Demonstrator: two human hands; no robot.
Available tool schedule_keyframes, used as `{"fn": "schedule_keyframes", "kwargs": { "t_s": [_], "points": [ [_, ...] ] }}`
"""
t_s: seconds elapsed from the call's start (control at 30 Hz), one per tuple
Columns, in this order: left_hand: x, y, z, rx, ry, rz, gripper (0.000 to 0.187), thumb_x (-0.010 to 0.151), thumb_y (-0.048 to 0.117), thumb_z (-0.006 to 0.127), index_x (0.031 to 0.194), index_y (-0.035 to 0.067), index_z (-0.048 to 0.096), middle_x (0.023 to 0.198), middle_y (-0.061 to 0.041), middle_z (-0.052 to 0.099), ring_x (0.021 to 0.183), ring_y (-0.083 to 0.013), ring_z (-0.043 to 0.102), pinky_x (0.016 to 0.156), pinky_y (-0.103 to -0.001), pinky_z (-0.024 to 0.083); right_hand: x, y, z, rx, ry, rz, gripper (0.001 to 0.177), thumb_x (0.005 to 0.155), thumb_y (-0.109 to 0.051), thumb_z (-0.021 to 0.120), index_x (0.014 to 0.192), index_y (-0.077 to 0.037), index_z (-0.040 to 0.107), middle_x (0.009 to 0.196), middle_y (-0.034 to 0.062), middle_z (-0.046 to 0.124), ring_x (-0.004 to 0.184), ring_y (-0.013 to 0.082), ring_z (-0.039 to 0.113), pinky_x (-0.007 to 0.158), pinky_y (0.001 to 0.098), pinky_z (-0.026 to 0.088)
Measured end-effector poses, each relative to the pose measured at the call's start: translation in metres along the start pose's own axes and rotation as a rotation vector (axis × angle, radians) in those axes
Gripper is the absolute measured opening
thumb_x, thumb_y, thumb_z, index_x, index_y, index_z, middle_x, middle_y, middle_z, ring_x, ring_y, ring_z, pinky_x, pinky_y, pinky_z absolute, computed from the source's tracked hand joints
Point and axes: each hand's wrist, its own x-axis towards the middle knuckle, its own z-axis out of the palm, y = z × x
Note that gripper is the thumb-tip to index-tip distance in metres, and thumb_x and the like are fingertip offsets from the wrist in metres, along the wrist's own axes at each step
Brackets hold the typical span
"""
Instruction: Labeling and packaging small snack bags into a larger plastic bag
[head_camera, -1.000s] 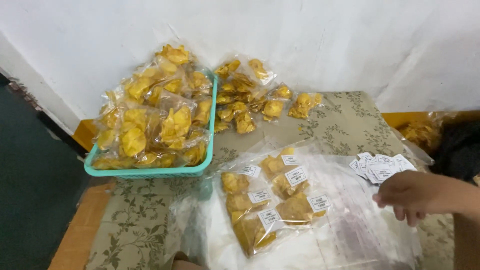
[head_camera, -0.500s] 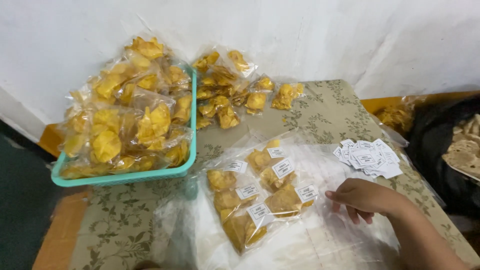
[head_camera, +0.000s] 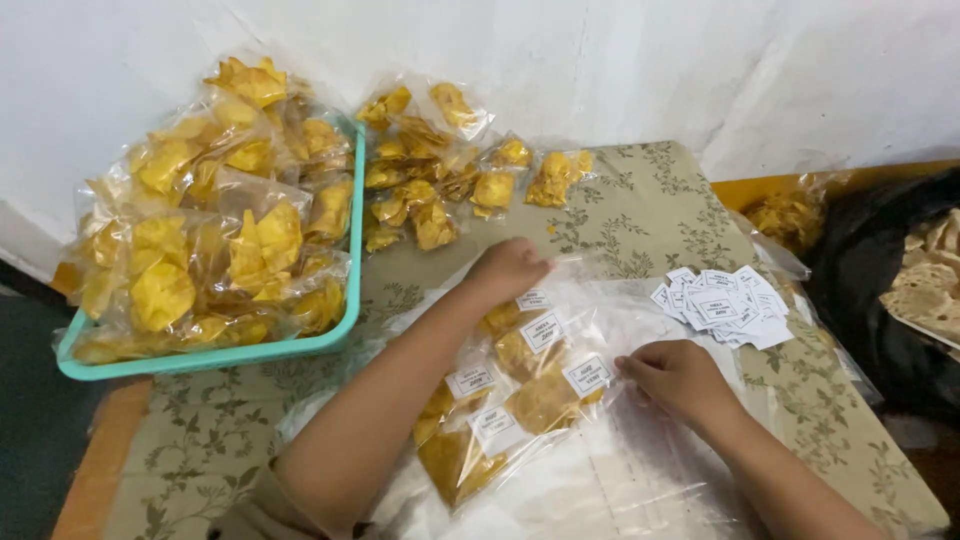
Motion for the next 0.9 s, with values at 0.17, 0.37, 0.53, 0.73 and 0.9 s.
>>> {"fn": "schedule_keyframes", "kwargs": {
  "t_s": [0.17,0.37,0.53,0.73,0.9],
  "points": [
    [0.019,-0.005,0.009,0.051,0.024,-0.019,0.043,0.084,0.038,0.07,0.117,0.011,0.076,0.114,-0.015,0.074,0.117,-0.0367,0.069,0.098,-0.051,0.052,-0.005,-0.004,-0.008,0.35,0.054,-0.084,0.023,0.084,-0.02,0.081,0.081,0.003,0.082,0.066,0.0235,0.077,0.052,0.0276,0.07,0.053,0.0324,0.054],
    [-0.037,0.045,-0.081,-0.372,0.232,0.116,0.027,0.085,0.029,0.068,0.108,0.017,0.077,0.096,-0.003,0.071,0.095,-0.021,0.066,0.082,-0.034,0.049,-0.028,-0.055,-0.041,0.922,0.004,-0.258,0.017,0.092,-0.002,0.067,0.077,0.006,0.064,0.08,0.0252,0.075,0.074,0.0319,0.077,0.072,0.0426,0.063],
    [-0.073,0.089,-0.146,-0.505,0.423,0.279,0.018,0.094,-0.002,0.066,0.089,0.016,0.067,0.087,0.004,0.069,0.084,-0.0082,0.061,0.079,-0.024,0.053,-0.016,-0.113,-0.085,1.002,0.066,-0.411,0.028,0.098,0.002,0.062,0.073,-0.01,0.057,0.084,0.0171,0.076,0.079,0.0272,0.079,0.062,0.0259,0.056],
    [-0.144,0.079,-0.139,-0.565,0.485,0.676,0.019,0.1,-0.003,0.061,0.096,0.015,0.058,0.091,0.004,0.056,0.089,-0.0064,0.053,0.081,-0.02,0.047,-0.039,-0.118,-0.096,0.766,0.244,-1.016,0.045,0.106,0.002,0.072,0.138,-0.009,0.041,0.103,0.0126,0.073,0.099,0.0226,0.077,0.097,0.0332,0.067],
    [-0.211,-0.017,-0.071,0.043,0.379,0.666,0.006,0.089,0.01,0.076,0.087,0.014,0.072,0.094,-0.005,0.073,0.096,-0.0234,0.067,0.09,-0.041,0.053,-0.052,-0.029,-0.057,0.298,-0.056,-0.887,0.013,0.085,-0.003,0.074,0.093,-0.012,0.078,0.107,0.0121,0.082,0.11,0.0229,0.078,0.103,0.0395,0.061]
  ]
}}
